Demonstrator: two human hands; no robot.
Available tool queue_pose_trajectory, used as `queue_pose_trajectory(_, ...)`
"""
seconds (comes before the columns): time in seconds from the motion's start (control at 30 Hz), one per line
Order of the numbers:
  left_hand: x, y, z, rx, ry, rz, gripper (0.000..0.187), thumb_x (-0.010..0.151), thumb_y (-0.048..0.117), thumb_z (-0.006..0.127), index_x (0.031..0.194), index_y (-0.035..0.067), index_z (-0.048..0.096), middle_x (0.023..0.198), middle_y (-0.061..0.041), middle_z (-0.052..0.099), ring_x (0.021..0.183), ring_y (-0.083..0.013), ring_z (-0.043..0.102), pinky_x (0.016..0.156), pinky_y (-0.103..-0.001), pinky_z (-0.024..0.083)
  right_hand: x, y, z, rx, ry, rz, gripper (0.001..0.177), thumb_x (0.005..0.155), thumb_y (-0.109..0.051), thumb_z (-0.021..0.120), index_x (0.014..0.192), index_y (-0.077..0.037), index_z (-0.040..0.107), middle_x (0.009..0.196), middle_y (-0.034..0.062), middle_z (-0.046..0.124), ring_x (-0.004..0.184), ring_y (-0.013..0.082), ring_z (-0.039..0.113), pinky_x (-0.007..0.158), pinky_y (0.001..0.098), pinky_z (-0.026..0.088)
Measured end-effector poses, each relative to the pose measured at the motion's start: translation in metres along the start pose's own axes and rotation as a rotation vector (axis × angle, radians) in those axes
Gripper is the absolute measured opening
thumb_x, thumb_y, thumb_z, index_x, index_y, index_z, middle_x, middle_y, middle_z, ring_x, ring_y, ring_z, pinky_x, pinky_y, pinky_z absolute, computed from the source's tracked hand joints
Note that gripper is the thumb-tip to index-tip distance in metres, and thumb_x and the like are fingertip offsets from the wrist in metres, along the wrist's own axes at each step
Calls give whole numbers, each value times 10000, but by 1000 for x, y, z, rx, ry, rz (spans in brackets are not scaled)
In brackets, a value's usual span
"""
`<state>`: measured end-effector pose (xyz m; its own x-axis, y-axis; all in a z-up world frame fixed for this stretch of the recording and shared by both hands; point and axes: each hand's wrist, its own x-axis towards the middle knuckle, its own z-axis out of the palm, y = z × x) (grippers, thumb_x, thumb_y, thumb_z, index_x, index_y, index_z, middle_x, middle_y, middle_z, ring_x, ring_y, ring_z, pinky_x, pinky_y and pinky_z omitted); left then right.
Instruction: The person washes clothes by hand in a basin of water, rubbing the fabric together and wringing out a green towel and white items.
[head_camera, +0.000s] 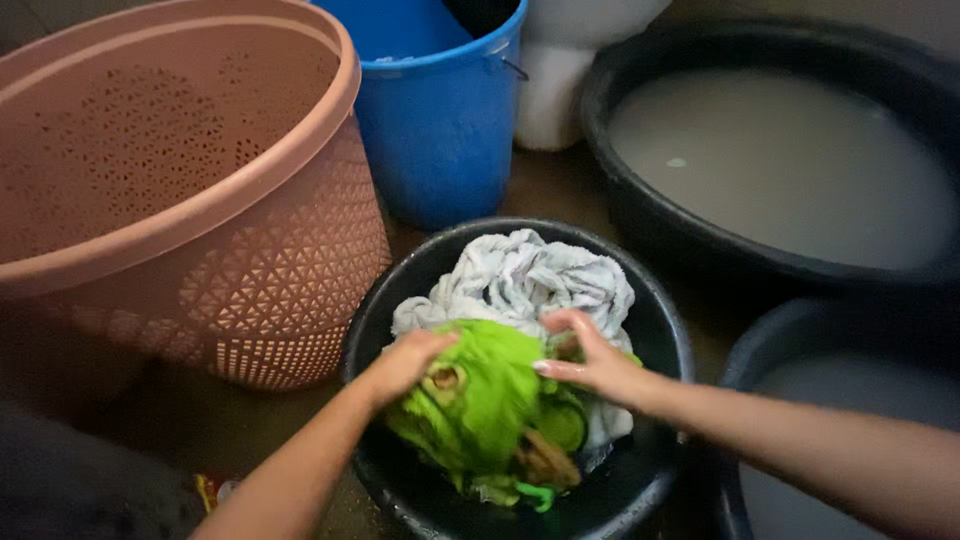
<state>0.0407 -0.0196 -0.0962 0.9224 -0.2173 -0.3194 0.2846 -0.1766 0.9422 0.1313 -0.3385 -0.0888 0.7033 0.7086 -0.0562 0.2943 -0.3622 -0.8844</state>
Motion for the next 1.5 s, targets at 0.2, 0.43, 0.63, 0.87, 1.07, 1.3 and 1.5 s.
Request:
queue_pose_trajectory(0.2,-10,15,13,801,819,-143,291,901,317,584,1055,134,750,1131,-153,686,1046,-297,651,946,-460,487,-51,-2,21,-354,-320,369,514,818,-580,716,971,-90,750,903,108,789,775,248,745,753,399,600)
queue_pose_trajectory(0.43,-42,21,61,1287,32,728,187,1010,255,618,1180,194,665,1239,-36,573,1271,-262,532,1116,-448,437,-29,4,130,-695,-296,503,684,713,-624,867,974,-27,658,960,216,719,894,380,713,820,473,592)
queue_pose_trajectory(0.63,-53,-1,55,1709,-332,641,727,698,204,660,1413,304,580,1709,-7,215,1428,-343,379,1077,-498,312,-17,17,82,-202,-143,354,479,986,-499,647,1052,-57,820,888,232,762,723,280,724,724,434,559)
queue_pose_trajectory(0.87,-24,9,61,1589,136,511,490,824,158,671,1263,373,627,1632,-107,310,1304,-406,469,965,-583,467,-6,8,0,210,-200,293,255,823,-155,725,1050,-54,667,840,16,690,748,125,654,675,303,546)
queue_pose_trajectory(1.07,-39,71,77,1224,264,371,498,640,80,753,1118,196,674,1132,-103,670,1048,-364,639,812,-472,551,-63,99,-5,-6,75,314,165,776,-119,770,918,-38,749,831,102,750,775,162,691,712,284,580)
queue_pose_trajectory(1.3,-73,206,103,845,521,529,345,648,104,761,991,131,741,957,-156,753,869,-399,703,750,-478,549,-75,-27,34,26,-475,483,680,723,-74,840,1340,-170,573,1249,31,695,1096,194,659,901,368,575)
queue_pose_trajectory(1.5,-75,243,101,500,664,496,310,687,188,823,961,104,707,838,-106,766,792,-241,783,735,-355,578,-50,-34,47,979,-65,510,648,809,-80,718,1432,-63,539,1383,172,664,1207,361,649,953,515,571)
